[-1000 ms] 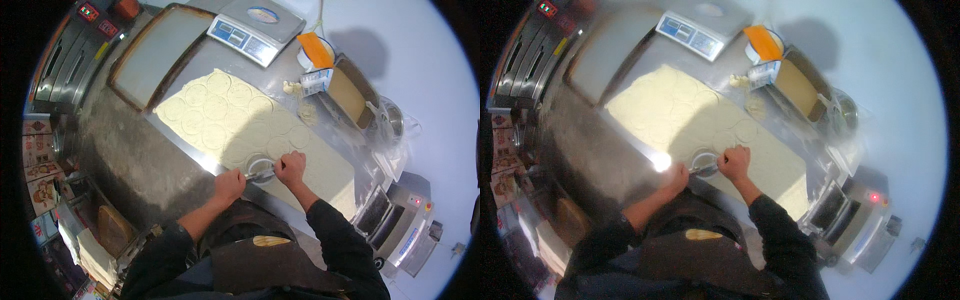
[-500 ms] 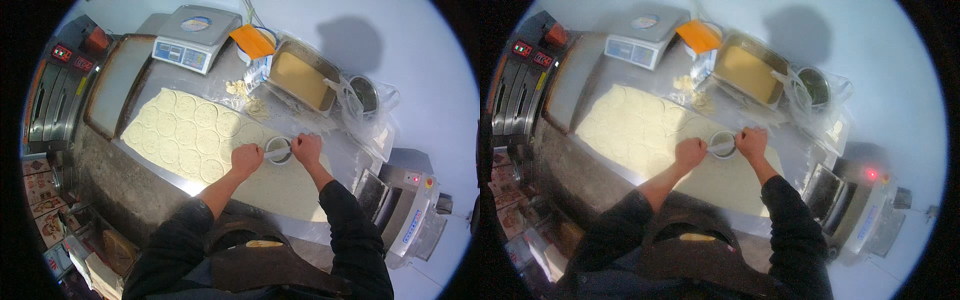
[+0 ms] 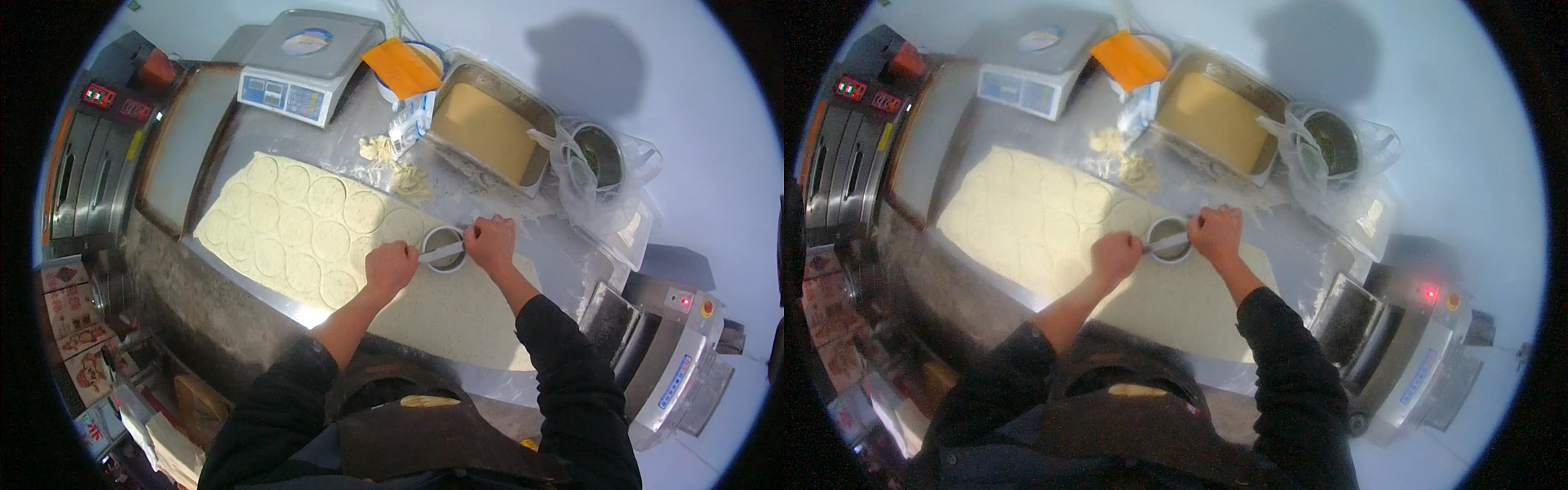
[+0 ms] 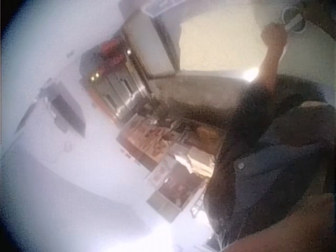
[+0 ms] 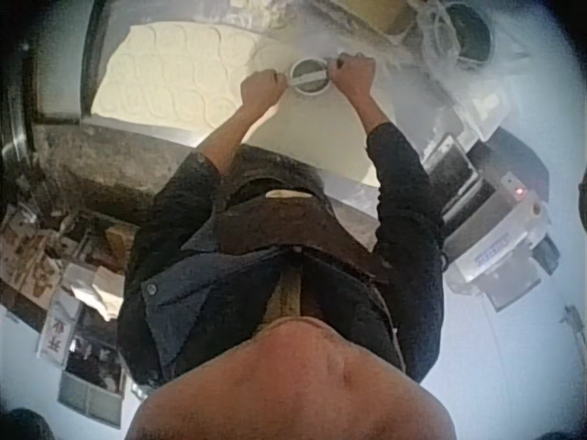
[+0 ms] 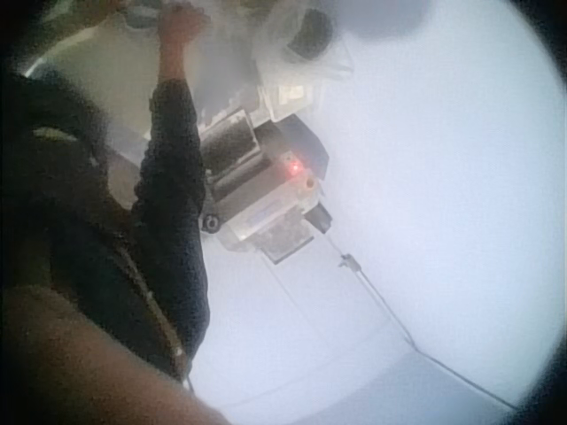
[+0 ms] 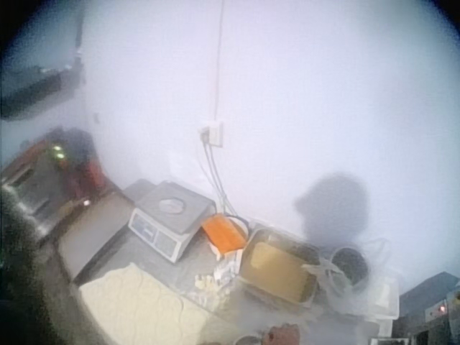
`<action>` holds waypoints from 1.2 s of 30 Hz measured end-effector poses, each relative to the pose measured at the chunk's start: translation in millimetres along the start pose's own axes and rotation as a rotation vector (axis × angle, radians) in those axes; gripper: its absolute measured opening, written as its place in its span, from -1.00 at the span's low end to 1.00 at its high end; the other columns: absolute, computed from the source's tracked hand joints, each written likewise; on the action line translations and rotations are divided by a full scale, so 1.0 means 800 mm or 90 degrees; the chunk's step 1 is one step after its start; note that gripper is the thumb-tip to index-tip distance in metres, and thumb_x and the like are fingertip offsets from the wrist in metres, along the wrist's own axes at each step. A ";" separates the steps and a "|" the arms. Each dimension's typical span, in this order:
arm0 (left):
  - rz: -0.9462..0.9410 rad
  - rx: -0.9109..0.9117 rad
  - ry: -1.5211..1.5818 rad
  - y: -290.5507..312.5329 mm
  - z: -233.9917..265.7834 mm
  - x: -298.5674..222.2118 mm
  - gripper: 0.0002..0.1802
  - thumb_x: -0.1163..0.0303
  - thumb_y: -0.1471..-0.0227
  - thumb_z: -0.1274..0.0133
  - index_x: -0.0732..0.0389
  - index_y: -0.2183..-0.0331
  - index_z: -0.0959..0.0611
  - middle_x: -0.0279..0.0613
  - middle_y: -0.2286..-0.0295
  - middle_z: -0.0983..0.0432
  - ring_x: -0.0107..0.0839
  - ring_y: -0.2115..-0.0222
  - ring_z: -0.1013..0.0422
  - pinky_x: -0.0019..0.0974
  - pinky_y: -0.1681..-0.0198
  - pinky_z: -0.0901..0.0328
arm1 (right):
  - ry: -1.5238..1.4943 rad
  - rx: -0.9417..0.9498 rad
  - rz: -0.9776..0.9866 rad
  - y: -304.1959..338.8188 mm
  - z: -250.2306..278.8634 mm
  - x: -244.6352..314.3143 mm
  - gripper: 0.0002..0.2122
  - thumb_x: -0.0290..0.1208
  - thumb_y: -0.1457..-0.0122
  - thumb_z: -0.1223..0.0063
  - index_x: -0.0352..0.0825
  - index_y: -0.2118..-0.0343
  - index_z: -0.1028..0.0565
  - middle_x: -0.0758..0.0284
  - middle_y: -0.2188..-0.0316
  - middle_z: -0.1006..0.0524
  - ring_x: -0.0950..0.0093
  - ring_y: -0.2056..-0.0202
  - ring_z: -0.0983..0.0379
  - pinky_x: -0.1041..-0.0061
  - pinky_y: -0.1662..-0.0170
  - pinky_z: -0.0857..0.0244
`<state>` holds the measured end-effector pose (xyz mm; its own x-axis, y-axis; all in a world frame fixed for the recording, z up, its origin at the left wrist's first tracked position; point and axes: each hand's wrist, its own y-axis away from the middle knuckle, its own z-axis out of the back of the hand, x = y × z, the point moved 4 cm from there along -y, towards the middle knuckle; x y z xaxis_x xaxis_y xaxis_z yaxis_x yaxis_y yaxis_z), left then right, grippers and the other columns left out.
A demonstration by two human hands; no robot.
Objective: The person arranges baked buns in a tray and covers them with a cloth. Then they use a round cutter to cut circles from a large sheet of dough, remove the excess dough, and place the cut circles onto a baking tray.
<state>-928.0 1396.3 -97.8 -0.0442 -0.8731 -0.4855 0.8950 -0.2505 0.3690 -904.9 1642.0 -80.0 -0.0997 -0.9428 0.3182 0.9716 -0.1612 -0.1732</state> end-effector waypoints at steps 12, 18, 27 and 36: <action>-0.075 -0.006 -0.046 0.004 -0.016 0.009 -0.56 0.15 -0.20 0.02 0.25 0.50 -0.74 0.14 0.55 -0.64 0.11 0.49 -0.61 0.15 0.36 -0.48 | -0.011 -0.053 0.056 0.020 -0.023 0.003 -0.82 -0.33 -0.05 -0.08 -0.27 0.61 -0.57 0.16 0.58 -0.55 0.14 0.40 -0.44 0.09 0.21 -0.16; -0.064 -0.042 -0.008 0.016 -0.012 0.006 -0.58 0.16 -0.23 0.04 0.25 0.46 -0.71 0.17 0.47 -0.64 0.18 0.39 -0.59 0.19 0.24 -0.45 | 0.006 -0.056 0.062 0.016 0.004 0.009 -0.83 -0.33 0.00 -0.15 -0.24 0.65 -0.51 0.22 0.62 -0.49 0.17 0.42 -0.41 0.13 0.21 -0.18; 0.005 -0.087 0.090 0.133 -0.011 0.060 -0.61 0.15 -0.18 -0.02 0.23 0.51 -0.69 0.12 0.52 -0.62 0.15 0.45 -0.59 0.19 0.33 -0.44 | -0.044 -0.015 0.084 0.080 0.038 0.082 -0.79 -0.36 0.02 -0.18 -0.26 0.72 -0.47 0.18 0.68 -0.41 0.15 0.50 -0.37 0.14 0.23 -0.19; 0.008 -0.113 0.022 0.113 0.009 0.105 -0.58 0.13 -0.17 -0.01 0.25 0.49 -0.74 0.14 0.52 -0.64 0.17 0.48 -0.60 0.16 0.35 -0.48 | -0.017 0.026 0.033 0.075 -0.013 0.119 -0.80 -0.30 -0.01 -0.18 -0.25 0.67 -0.58 0.17 0.64 -0.53 0.14 0.46 -0.45 0.13 0.20 -0.22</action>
<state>-854.1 1296.9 -99.5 -0.0204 -0.8600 -0.5099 0.9598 -0.1597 0.2308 -858.4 1539.9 -69.7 -0.0437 -0.9412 0.3349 0.9833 -0.0998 -0.1522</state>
